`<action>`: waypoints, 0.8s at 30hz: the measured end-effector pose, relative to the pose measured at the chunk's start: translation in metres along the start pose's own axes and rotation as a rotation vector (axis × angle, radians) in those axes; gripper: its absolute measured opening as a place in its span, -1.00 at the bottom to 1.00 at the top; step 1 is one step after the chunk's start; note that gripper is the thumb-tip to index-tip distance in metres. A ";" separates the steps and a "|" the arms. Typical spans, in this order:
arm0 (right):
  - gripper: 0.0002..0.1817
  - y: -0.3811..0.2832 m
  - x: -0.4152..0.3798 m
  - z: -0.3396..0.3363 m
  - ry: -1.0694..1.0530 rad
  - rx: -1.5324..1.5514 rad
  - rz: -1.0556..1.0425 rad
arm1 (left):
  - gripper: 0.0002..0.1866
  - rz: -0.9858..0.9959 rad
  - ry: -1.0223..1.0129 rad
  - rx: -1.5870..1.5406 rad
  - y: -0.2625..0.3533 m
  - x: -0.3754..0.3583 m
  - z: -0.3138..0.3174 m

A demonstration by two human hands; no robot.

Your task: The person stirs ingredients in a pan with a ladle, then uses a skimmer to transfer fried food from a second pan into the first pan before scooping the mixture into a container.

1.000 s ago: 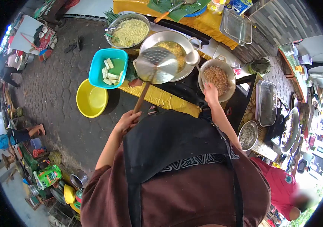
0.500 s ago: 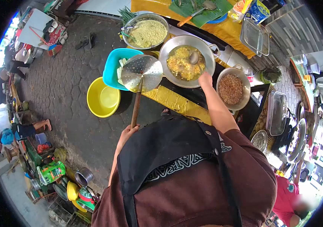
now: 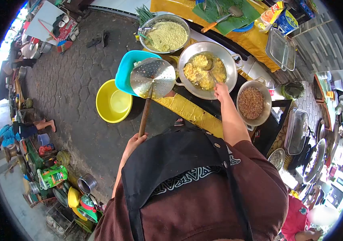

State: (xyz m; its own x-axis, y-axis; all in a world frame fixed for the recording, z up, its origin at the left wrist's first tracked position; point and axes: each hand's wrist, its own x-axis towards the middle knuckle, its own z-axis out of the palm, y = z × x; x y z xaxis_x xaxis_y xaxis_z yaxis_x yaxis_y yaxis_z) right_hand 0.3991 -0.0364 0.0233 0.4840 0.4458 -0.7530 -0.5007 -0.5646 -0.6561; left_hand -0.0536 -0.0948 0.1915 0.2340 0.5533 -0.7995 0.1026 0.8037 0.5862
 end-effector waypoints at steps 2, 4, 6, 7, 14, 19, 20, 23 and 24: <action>-0.87 0.002 0.007 -0.005 -0.043 0.125 0.016 | -0.73 0.020 -0.002 0.024 -0.001 0.004 -0.004; -0.95 -0.011 -0.008 -0.008 -0.107 0.114 0.019 | -0.73 0.018 -0.010 0.000 0.002 0.004 -0.001; -0.89 -0.021 -0.021 -0.006 -0.103 0.124 0.014 | -0.73 0.017 -0.021 -0.027 0.004 0.007 0.000; -0.88 -0.026 -0.025 -0.005 -0.110 0.149 0.011 | -0.74 0.020 -0.015 0.003 0.005 0.010 -0.001; -0.89 -0.045 0.003 -0.004 -0.194 0.124 -0.016 | -0.76 0.033 -0.033 0.016 0.013 0.011 0.012; -0.83 -0.066 -0.036 -0.001 0.108 -0.434 -0.259 | -0.77 0.044 -0.075 -0.032 0.006 0.020 0.010; -0.83 -0.063 -0.034 -0.010 0.113 -0.434 -0.257 | -0.77 0.050 -0.079 -0.049 0.005 0.022 0.010; -0.75 -0.056 -0.053 -0.032 0.263 -1.161 -0.607 | -0.77 0.051 -0.126 -0.091 0.000 0.025 0.005; -0.75 -0.047 -0.061 -0.037 0.263 -1.162 -0.602 | -0.77 0.046 -0.126 -0.090 0.001 0.024 0.005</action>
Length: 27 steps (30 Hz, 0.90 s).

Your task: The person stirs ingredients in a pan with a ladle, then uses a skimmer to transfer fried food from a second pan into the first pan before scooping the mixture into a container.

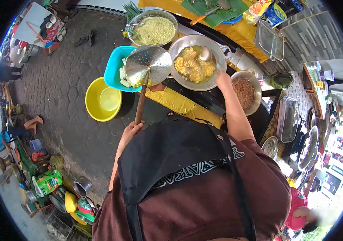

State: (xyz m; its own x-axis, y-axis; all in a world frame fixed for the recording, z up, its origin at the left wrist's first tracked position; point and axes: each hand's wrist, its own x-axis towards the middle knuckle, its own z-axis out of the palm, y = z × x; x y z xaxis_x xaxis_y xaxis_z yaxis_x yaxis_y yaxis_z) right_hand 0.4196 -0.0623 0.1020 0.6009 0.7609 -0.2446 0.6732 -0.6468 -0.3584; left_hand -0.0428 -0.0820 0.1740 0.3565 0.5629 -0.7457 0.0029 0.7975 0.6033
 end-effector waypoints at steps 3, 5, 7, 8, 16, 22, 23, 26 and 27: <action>-0.74 0.011 -0.019 0.004 -0.021 -0.083 -0.004 | -0.77 0.003 -0.001 0.052 0.008 -0.003 0.003; -0.74 0.019 -0.027 0.015 -0.024 -0.094 -0.003 | -0.76 -0.015 0.034 0.135 0.012 -0.005 0.006; -0.73 0.016 -0.035 0.018 -0.046 -0.120 0.023 | -0.76 -0.016 0.030 0.110 0.013 -0.006 0.007; -0.73 0.016 -0.036 0.023 -0.047 -0.116 0.024 | -0.75 -0.016 0.025 0.082 0.013 -0.006 0.008; -0.66 0.031 -0.030 0.038 -0.256 0.421 0.418 | -0.71 0.002 0.016 0.177 0.006 -0.008 0.000; -0.56 0.057 -0.014 0.075 -0.391 0.871 0.540 | -0.71 -0.006 0.047 0.152 0.006 -0.015 -0.001; -0.53 0.056 -0.014 0.073 -0.393 0.957 0.550 | -0.71 -0.011 0.064 0.163 0.007 -0.016 -0.001; -0.47 0.050 -0.018 0.073 -0.375 1.061 0.558 | -0.70 0.003 0.062 0.170 0.007 -0.016 -0.003; -0.51 0.046 -0.019 0.074 -0.391 1.101 0.560 | -0.70 0.004 0.064 0.171 0.006 -0.016 -0.004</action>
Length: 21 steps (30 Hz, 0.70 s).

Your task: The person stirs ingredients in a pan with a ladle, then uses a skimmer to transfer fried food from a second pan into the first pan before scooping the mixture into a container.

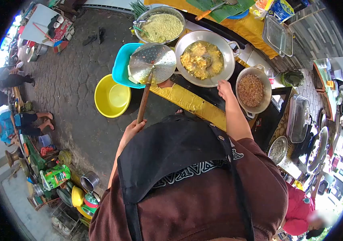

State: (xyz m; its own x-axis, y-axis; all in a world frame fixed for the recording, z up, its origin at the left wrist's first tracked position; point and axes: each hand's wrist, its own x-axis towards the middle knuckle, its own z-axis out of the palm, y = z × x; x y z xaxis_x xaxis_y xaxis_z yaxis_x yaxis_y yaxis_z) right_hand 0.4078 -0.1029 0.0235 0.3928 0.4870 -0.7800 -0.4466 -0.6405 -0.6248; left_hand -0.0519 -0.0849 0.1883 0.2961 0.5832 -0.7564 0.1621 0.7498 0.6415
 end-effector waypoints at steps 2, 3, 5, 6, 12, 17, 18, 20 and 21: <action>-0.55 -0.002 -0.003 0.001 -0.024 0.035 0.009 | -0.70 -0.008 -0.006 0.015 -0.001 0.001 -0.002; -0.62 -0.003 -0.003 0.000 -0.068 0.066 0.021 | -0.70 -0.008 -0.005 0.015 0.000 0.002 -0.001; -0.69 -0.003 -0.004 -0.001 -0.112 0.097 0.034 | -0.69 -0.014 0.001 0.052 0.003 0.001 0.000; -0.75 0.000 -0.005 -0.004 -0.163 0.190 0.041 | -0.69 -0.014 0.002 0.052 0.003 0.002 0.000; -0.73 0.015 -0.028 -0.014 -0.223 0.295 0.037 | -0.71 -0.003 -0.021 0.025 0.012 -0.002 0.011; -0.71 0.024 -0.035 -0.019 -0.167 0.321 0.004 | -0.73 -0.019 -0.003 0.078 0.019 0.000 0.018; -0.71 0.022 -0.037 -0.020 -0.164 0.322 0.003 | -0.73 -0.020 -0.006 0.078 0.020 0.001 0.019; -0.75 0.016 -0.041 -0.025 -0.180 0.286 -0.009 | -0.73 -0.043 -0.020 0.052 0.022 0.002 0.020; -0.75 0.010 -0.046 -0.026 -0.176 0.287 -0.012 | -0.73 -0.043 -0.025 0.053 0.022 0.004 0.021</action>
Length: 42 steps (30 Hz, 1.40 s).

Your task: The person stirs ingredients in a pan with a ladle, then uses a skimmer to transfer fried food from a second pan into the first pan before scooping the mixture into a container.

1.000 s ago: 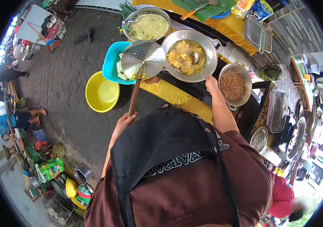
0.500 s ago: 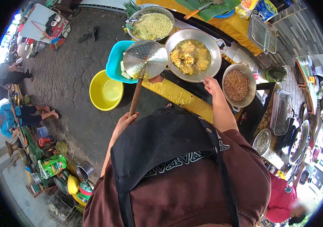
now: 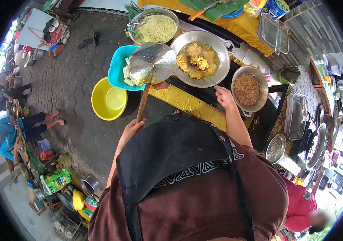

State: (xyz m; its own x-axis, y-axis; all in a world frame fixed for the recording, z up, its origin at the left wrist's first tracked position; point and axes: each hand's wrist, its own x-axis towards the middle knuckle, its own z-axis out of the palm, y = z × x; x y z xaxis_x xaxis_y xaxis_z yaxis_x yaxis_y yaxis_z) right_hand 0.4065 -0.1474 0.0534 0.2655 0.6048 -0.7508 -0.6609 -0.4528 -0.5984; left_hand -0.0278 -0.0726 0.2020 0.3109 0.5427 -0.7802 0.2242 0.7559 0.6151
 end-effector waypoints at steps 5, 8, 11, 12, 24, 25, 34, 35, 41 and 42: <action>-0.82 -0.011 -0.018 -0.007 0.026 -0.039 -0.001 | -0.74 0.008 -0.030 -0.060 -0.008 0.012 0.000; -0.83 -0.014 -0.020 -0.014 0.027 0.014 -0.039 | -0.74 0.002 -0.023 -0.043 0.000 0.009 0.005; -0.85 -0.036 -0.016 -0.012 0.012 -0.031 -0.081 | -0.74 0.011 -0.024 -0.041 0.005 0.006 0.008; -0.85 -0.046 -0.008 -0.013 0.016 -0.033 -0.084 | -0.74 0.011 -0.030 -0.042 0.008 0.006 0.009; -0.87 -0.214 0.087 0.047 0.090 -0.017 0.279 | -0.76 0.016 -0.065 -0.086 0.006 0.011 0.006; -0.86 -0.218 0.088 0.049 0.088 -0.039 0.251 | -0.76 0.015 -0.059 -0.088 0.006 0.011 0.006; -0.84 -0.228 0.027 0.072 0.179 -0.850 0.090 | -0.76 0.040 -0.044 -0.107 0.010 0.010 0.002; -0.81 -0.222 0.012 0.077 0.219 -1.175 0.034 | -0.76 0.047 -0.046 -0.076 0.010 0.011 0.001; -0.76 -0.165 -0.007 0.046 0.393 -1.609 -0.178 | -0.76 0.037 -0.094 -0.075 0.006 0.021 -0.006; -0.76 -0.157 -0.004 0.039 0.393 -1.603 -0.172 | -0.76 0.032 -0.095 -0.069 0.007 0.020 -0.005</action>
State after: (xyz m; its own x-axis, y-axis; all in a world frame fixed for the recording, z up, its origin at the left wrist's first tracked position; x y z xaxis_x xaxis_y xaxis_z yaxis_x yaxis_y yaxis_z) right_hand 0.4813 -0.0529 0.1610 0.5679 0.6374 -0.5207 0.6739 -0.7233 -0.1504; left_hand -0.0250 -0.0550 0.1900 0.4034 0.5328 -0.7439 0.1494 0.7638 0.6280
